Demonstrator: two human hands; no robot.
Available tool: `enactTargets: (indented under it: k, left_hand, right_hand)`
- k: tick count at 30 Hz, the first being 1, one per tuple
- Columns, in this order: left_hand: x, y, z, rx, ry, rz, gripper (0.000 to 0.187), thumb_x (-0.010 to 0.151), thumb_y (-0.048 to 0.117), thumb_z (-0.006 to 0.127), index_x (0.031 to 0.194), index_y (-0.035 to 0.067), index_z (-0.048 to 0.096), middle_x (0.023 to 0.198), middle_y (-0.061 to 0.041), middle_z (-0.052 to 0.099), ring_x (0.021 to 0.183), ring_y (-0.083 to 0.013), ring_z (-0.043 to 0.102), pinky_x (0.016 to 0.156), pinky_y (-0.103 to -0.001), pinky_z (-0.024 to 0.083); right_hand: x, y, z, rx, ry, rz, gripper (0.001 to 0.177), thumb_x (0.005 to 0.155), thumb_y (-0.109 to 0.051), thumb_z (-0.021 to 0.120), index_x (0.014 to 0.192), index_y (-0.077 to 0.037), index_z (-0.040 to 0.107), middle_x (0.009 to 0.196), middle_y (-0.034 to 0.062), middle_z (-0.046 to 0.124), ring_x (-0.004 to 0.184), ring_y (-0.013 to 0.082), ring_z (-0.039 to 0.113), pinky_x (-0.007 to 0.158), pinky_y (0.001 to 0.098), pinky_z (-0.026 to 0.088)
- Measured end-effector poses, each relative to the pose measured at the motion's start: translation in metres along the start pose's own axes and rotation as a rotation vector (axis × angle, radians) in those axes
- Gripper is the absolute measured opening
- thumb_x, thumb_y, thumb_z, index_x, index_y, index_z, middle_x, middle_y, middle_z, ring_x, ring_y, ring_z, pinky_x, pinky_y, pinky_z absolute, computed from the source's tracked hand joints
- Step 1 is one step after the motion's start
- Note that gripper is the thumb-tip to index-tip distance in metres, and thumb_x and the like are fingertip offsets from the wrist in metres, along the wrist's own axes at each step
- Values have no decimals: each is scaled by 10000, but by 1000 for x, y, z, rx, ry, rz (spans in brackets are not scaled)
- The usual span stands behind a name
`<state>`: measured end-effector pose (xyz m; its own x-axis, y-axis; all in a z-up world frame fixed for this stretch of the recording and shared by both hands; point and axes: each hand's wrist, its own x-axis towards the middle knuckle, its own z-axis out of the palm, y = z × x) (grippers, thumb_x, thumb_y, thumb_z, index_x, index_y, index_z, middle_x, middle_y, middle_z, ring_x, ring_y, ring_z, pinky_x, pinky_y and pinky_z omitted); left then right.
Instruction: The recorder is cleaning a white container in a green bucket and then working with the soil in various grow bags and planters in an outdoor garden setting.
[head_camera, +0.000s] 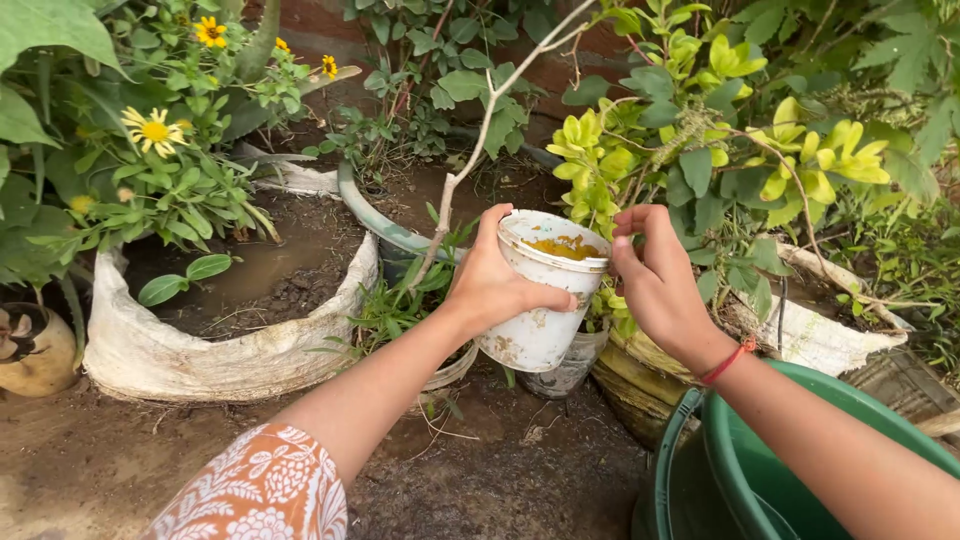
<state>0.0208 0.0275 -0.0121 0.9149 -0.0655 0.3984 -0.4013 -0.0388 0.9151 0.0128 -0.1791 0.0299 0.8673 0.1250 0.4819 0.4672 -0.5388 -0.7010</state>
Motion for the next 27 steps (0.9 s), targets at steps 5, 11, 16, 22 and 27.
enactTargets:
  k: [5,11,16,22,27]
  left_hand:
    - [2,10,-21,68,30,-61,1320,415,246,938,1522,91,236,1337,-129,621,1215,-237,639,1057,-351,496]
    - [12,3,-26,57,92,-9,1310,411,242,949,1512,84,258,1349,-139,595,1236,-260,621,1059,-366,497]
    - [23,-2,-24,108,185,39,1282,414,244,976,1486,58,298,1372,-163,557,1261,-279,595,1059,-380,493]
    - [38,-6,-7,-12,173,18,1344,398,281,965,1514,43,254,1355,-180,603,1241,-277,622,1075,-364,478]
    - [49,5,1,-48,189,55,1345,400,293,944,1530,42,260,1363,-187,624,1241,-285,642,1064,-361,501]
  right_hand:
    - [29,5,15,2,-67,176,461,855,104,471,1287,-53,433,1204,84,542,898,175,652,672,351,584]
    - [51,-2,20,29,-218,361,731,754,183,607,1425,-55,439,1353,95,562,1043,214,644,842,352,573]
    - [53,16,20,356,-348,382,907,648,182,694,1482,-60,430,1478,80,523,1188,211,606,938,370,540]
    - [27,-8,41,405,-309,478,1143,637,80,782,1533,-283,173,1435,65,529,1287,261,582,1000,479,543]
    - [31,-9,46,537,-202,238,1062,635,-4,825,1463,-239,203,1385,77,540,1270,266,594,951,480,583]
